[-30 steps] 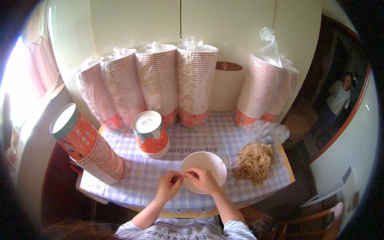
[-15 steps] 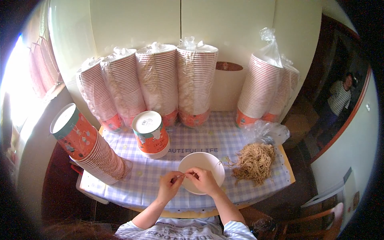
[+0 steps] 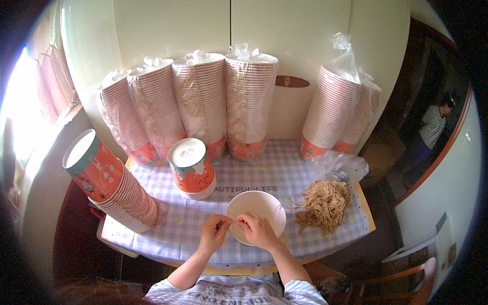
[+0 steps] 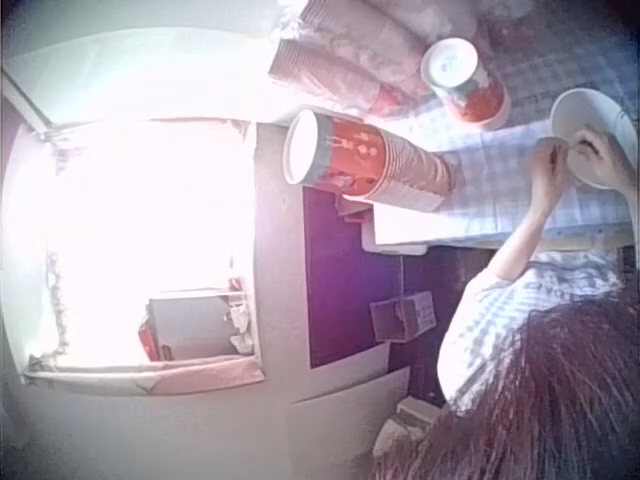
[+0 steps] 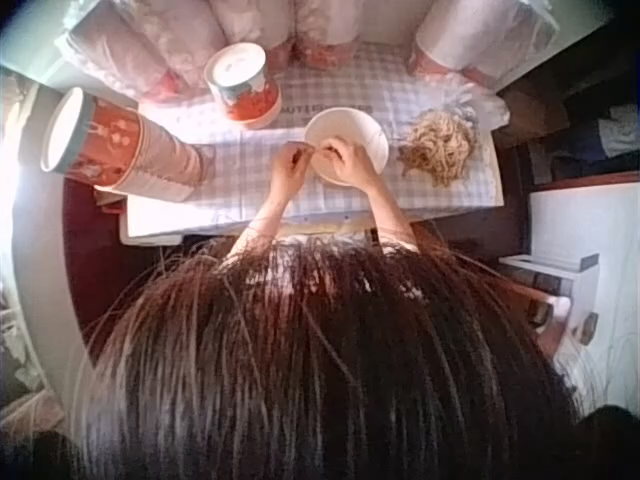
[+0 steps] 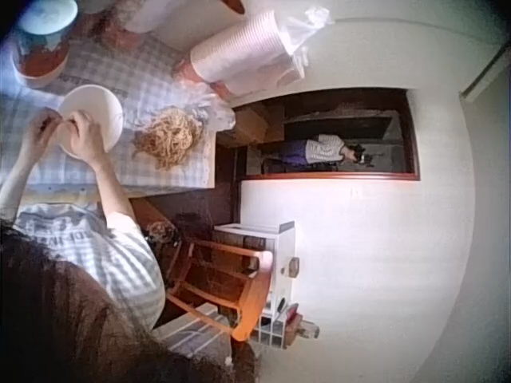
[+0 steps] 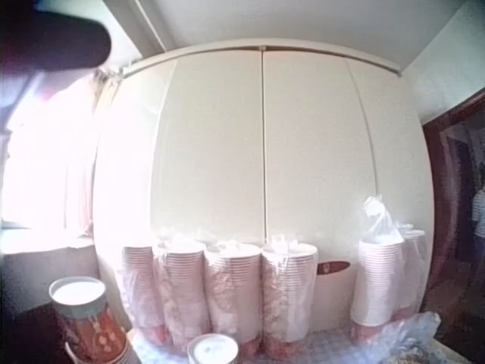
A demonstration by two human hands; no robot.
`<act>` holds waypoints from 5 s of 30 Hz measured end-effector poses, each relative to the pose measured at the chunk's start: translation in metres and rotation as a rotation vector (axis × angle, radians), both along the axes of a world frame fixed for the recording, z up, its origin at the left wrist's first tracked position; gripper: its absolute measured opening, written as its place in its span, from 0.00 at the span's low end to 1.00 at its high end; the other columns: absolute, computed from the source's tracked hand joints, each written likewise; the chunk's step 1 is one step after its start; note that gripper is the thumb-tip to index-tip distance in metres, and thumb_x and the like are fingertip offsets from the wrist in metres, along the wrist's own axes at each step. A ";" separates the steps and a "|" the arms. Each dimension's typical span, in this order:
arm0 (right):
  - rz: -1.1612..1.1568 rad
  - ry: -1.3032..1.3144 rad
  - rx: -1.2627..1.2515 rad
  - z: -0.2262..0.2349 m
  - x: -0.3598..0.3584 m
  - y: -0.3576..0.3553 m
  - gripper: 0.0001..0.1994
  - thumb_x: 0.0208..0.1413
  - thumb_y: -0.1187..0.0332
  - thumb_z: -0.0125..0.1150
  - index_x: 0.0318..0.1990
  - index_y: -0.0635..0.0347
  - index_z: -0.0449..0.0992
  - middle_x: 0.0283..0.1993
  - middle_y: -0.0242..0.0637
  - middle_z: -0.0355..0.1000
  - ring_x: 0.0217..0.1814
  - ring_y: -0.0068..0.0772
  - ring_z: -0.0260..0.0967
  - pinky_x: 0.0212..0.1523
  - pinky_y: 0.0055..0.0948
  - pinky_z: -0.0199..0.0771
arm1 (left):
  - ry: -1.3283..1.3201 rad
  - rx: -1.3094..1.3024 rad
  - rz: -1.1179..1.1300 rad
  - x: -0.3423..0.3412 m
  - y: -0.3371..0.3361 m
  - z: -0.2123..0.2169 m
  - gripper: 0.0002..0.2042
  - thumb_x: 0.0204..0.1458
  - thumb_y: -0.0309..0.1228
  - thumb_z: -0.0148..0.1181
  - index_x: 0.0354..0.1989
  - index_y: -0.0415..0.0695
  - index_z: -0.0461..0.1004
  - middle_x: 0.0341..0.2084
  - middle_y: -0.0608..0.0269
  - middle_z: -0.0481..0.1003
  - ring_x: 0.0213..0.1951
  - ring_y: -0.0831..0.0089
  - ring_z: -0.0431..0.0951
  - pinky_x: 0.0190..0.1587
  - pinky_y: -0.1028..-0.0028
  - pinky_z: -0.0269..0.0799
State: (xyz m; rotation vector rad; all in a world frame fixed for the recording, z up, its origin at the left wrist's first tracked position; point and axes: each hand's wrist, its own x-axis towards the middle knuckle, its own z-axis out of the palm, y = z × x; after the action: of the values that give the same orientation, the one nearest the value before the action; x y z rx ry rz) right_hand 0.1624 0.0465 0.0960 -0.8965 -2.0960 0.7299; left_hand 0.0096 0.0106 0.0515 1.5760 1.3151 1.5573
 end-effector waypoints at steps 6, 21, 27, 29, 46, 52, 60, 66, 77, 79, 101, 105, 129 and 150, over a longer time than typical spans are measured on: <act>0.045 0.007 -0.007 0.001 -0.001 0.001 0.02 0.47 0.74 0.52 0.30 0.59 0.68 0.27 0.38 0.69 0.30 0.42 0.68 0.29 0.34 0.66 | -0.021 -0.028 0.009 0.000 -0.002 0.002 0.03 0.49 0.25 0.54 0.29 0.38 0.71 0.17 0.67 0.69 0.17 0.83 0.66 0.20 0.82 0.61; -0.003 0.022 -0.033 0.014 -0.006 -0.012 0.02 0.47 0.75 0.56 0.29 0.63 0.71 0.26 0.37 0.70 0.28 0.30 0.69 0.29 0.25 0.67 | 0.416 0.272 0.125 -0.013 -0.014 0.033 0.10 0.36 0.21 0.61 0.30 0.46 0.74 0.30 0.62 0.68 0.32 0.70 0.68 0.27 0.76 0.63; 0.009 0.177 -0.256 0.011 -0.009 -0.020 0.12 0.49 0.78 0.54 0.42 0.65 0.63 0.28 0.37 0.70 0.30 0.24 0.68 0.33 0.21 0.68 | 0.559 0.315 0.175 -0.012 -0.017 0.033 0.10 0.32 0.23 0.64 0.25 0.48 0.73 0.25 0.66 0.69 0.29 0.66 0.68 0.29 0.72 0.65; 0.019 0.200 -0.275 0.005 -0.007 -0.021 0.14 0.50 0.79 0.53 0.44 0.65 0.61 0.28 0.36 0.70 0.31 0.23 0.68 0.33 0.21 0.67 | 0.608 0.345 0.176 -0.011 -0.020 0.035 0.09 0.32 0.23 0.64 0.25 0.48 0.73 0.25 0.67 0.69 0.29 0.67 0.68 0.29 0.72 0.65; -0.070 -0.296 0.446 -0.031 0.007 -0.073 0.12 0.43 0.72 0.59 0.38 0.58 0.68 0.27 0.33 0.67 0.30 0.34 0.66 0.36 0.33 0.62 | 0.551 0.506 0.251 -0.018 -0.035 -0.016 0.12 0.29 0.24 0.65 0.27 0.50 0.75 0.22 0.70 0.68 0.25 0.70 0.68 0.25 0.74 0.65; -0.134 -0.280 0.491 -0.045 0.012 -0.051 0.10 0.42 0.69 0.60 0.35 0.56 0.71 0.27 0.29 0.67 0.31 0.28 0.66 0.38 0.30 0.60 | 0.553 0.551 0.193 -0.016 -0.036 -0.030 0.11 0.31 0.24 0.65 0.26 0.49 0.74 0.22 0.69 0.68 0.25 0.69 0.68 0.24 0.73 0.65; -0.125 -0.298 0.458 -0.057 -0.004 -0.059 0.06 0.40 0.69 0.61 0.29 0.52 0.73 0.28 0.26 0.68 0.31 0.26 0.66 0.41 0.30 0.58 | 0.294 0.241 0.189 -0.012 -0.039 -0.057 0.09 0.36 0.21 0.61 0.28 0.45 0.73 0.25 0.62 0.70 0.26 0.66 0.69 0.28 0.74 0.66; -0.156 -0.283 0.439 -0.064 -0.007 -0.061 0.05 0.40 0.70 0.60 0.28 0.53 0.73 0.28 0.27 0.68 0.31 0.27 0.66 0.42 0.32 0.58 | -0.394 -0.290 -0.067 -0.005 -0.046 -0.075 0.04 0.47 0.24 0.55 0.31 0.41 0.72 0.28 0.67 0.70 0.31 0.79 0.68 0.30 0.78 0.64; -0.144 -0.218 0.406 -0.062 -0.007 -0.059 0.04 0.36 0.73 0.59 0.22 0.53 0.71 0.25 0.27 0.67 0.29 0.29 0.66 0.39 0.31 0.58 | -1.016 -0.585 -0.328 0.007 -0.046 -0.066 0.04 0.50 0.28 0.55 0.32 0.44 0.72 0.28 0.73 0.70 0.29 0.85 0.65 0.33 0.83 0.58; -0.122 -0.230 0.393 -0.066 -0.004 -0.058 0.04 0.36 0.72 0.59 0.22 0.53 0.70 0.26 0.27 0.67 0.30 0.28 0.66 0.41 0.32 0.57 | -1.006 -0.574 -0.308 0.009 -0.047 -0.067 0.04 0.50 0.29 0.55 0.32 0.45 0.72 0.28 0.74 0.71 0.29 0.86 0.64 0.31 0.84 0.57; 0.017 -0.230 0.238 -0.053 0.011 -0.039 0.05 0.35 0.72 0.59 0.23 0.57 0.69 0.23 0.36 0.67 0.30 0.39 0.66 0.43 0.37 0.65 | -0.934 -0.432 -0.145 0.002 -0.027 -0.056 0.04 0.51 0.29 0.53 0.32 0.43 0.69 0.25 0.72 0.69 0.25 0.84 0.63 0.27 0.83 0.57; -0.020 -0.259 0.189 -0.047 -0.008 -0.050 0.06 0.40 0.67 0.60 0.28 0.55 0.71 0.24 0.35 0.68 0.29 0.37 0.67 0.37 0.35 0.64 | -0.942 -0.416 -0.179 0.001 -0.025 -0.061 0.03 0.51 0.28 0.51 0.32 0.43 0.69 0.26 0.70 0.70 0.25 0.83 0.64 0.28 0.82 0.59; 0.000 -0.217 0.295 -0.046 -0.024 -0.053 0.01 0.43 0.72 0.55 0.24 0.54 0.69 0.19 0.33 0.67 0.25 0.35 0.66 0.34 0.33 0.63 | -1.525 -0.611 -0.502 -0.005 -0.030 -0.056 0.03 0.51 0.28 0.50 0.30 0.44 0.68 0.27 0.66 0.71 0.31 0.77 0.70 0.35 0.78 0.66; 0.091 -0.430 0.420 -0.031 -0.025 -0.050 0.03 0.34 0.74 0.53 0.19 0.52 0.70 0.18 0.28 0.66 0.23 0.30 0.65 0.27 0.28 0.62 | -1.289 -0.550 -0.207 -0.003 -0.014 -0.039 0.04 0.51 0.27 0.51 0.27 0.42 0.70 0.23 0.68 0.70 0.23 0.81 0.66 0.26 0.82 0.61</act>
State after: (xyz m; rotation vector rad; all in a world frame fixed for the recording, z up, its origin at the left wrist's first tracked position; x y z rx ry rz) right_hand 0.1369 -0.0031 0.0653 -0.7702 -2.5495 0.1236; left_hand 0.0063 -0.0037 0.0126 0.1747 0.6620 1.4186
